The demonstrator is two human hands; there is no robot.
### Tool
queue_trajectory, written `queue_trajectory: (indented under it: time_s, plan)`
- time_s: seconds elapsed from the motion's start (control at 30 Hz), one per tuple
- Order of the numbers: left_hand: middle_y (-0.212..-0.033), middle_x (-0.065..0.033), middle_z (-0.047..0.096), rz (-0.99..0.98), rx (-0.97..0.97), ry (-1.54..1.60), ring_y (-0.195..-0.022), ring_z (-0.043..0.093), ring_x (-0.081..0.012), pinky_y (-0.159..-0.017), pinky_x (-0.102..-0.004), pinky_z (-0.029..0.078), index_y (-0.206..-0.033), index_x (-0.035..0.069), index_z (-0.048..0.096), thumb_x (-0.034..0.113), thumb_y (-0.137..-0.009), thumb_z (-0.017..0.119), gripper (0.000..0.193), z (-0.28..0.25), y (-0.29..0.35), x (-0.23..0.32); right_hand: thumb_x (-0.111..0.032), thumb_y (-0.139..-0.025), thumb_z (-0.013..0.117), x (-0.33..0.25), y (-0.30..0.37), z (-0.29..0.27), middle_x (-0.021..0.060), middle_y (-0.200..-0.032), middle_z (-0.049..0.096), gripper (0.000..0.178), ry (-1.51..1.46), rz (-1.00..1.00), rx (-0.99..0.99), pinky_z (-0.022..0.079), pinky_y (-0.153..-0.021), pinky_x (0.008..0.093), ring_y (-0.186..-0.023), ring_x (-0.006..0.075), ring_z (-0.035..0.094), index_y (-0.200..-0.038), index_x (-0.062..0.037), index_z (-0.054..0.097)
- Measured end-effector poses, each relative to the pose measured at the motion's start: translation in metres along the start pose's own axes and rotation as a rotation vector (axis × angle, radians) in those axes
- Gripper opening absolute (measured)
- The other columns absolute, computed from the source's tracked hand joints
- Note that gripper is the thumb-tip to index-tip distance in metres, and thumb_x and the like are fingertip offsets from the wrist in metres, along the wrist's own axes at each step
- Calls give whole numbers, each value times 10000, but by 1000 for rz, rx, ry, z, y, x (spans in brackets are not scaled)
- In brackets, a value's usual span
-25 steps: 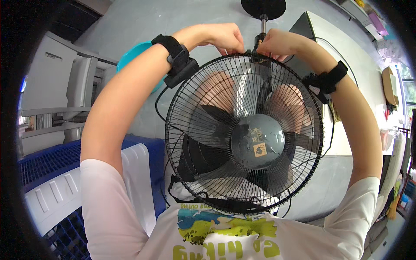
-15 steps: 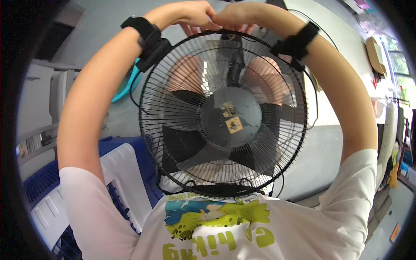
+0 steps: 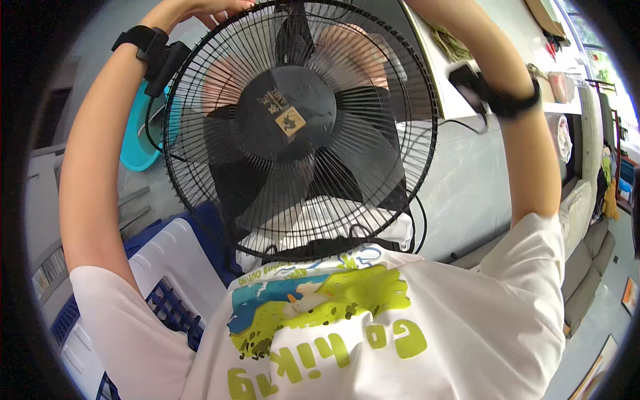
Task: The person assembles a black pedestal fan on the floor, placing the rear guard onto the motor housing, securing it by turning a plastic nut by hand, and then placing the blade onto the shaft and securing it with a spinner.
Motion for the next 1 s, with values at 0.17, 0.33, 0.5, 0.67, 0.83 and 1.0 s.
queue_trajectory:
  time_s: [0.17, 0.33, 0.5, 0.67, 0.83, 1.0]
  plan:
    - [-1036, -145, 684, -70, 38, -31, -851, 663, -261, -704, -410, 601, -1210, 50, 645, 241, -936, 621, 335, -2, 12, -4, -159, -962, 550, 98, 198, 12, 59, -935, 655, 244, -381, 415, -1, 518, -744, 287, -869, 140, 622, -1137, 4, 598]
    - [-1050, -147, 682, -23, 72, -104, -865, 655, -263, -731, -415, 592, -1233, 52, 630, 273, -942, 612, 365, 0, 15, 13, -97, -907, 644, 65, 313, 122, 49, -878, 677, 153, -858, 633, -223, 505, -735, 247, -797, 96, 621, -996, 26, 624]
    - [-951, -124, 681, -46, 99, -92, -805, 639, -235, -723, -413, 587, -1174, 36, 659, 283, -940, 616, 343, -9, -1, 6, -125, -922, 637, 58, 310, 140, 56, -876, 676, 136, -954, 663, -229, 508, -748, 232, -808, 99, 632, -930, 10, 625]
    - [-788, -53, 614, -25, 108, -98, -688, 564, -173, -692, -390, 570, -1093, 44, 686, 289, -942, 616, 296, 0, 5, 11, -107, -909, 627, 65, 319, 155, 56, -880, 667, 121, -951, 671, -136, 506, -750, 229, -812, 97, 626, -885, 10, 608]
    - [-787, -47, 610, -8, 75, -132, -701, 570, -167, -701, -376, 565, -1058, 44, 697, 314, -940, 610, 307, -4, 10, 8, -90, -898, 614, 70, 318, 161, 72, -890, 663, 115, -916, 643, -138, 484, -723, 221, -781, 90, 596, -878, 20, 588]
    - [-847, -114, 656, 45, 69, -151, -760, 622, -226, -741, -392, 580, -1092, 16, 689, 332, -933, 614, 361, 6, 23, 9, -175, -832, 721, 65, 316, 161, 51, -822, 648, 246, -842, 631, -113, 463, -689, 218, -734, 88, 581, -920, 26, 611]
Point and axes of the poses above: each hand's wrist, its own y-axis away from the middle knuckle, its own z-axis out of the palm, x = y × z, the point moved 7 cm from there along -y, towards the middle knuckle
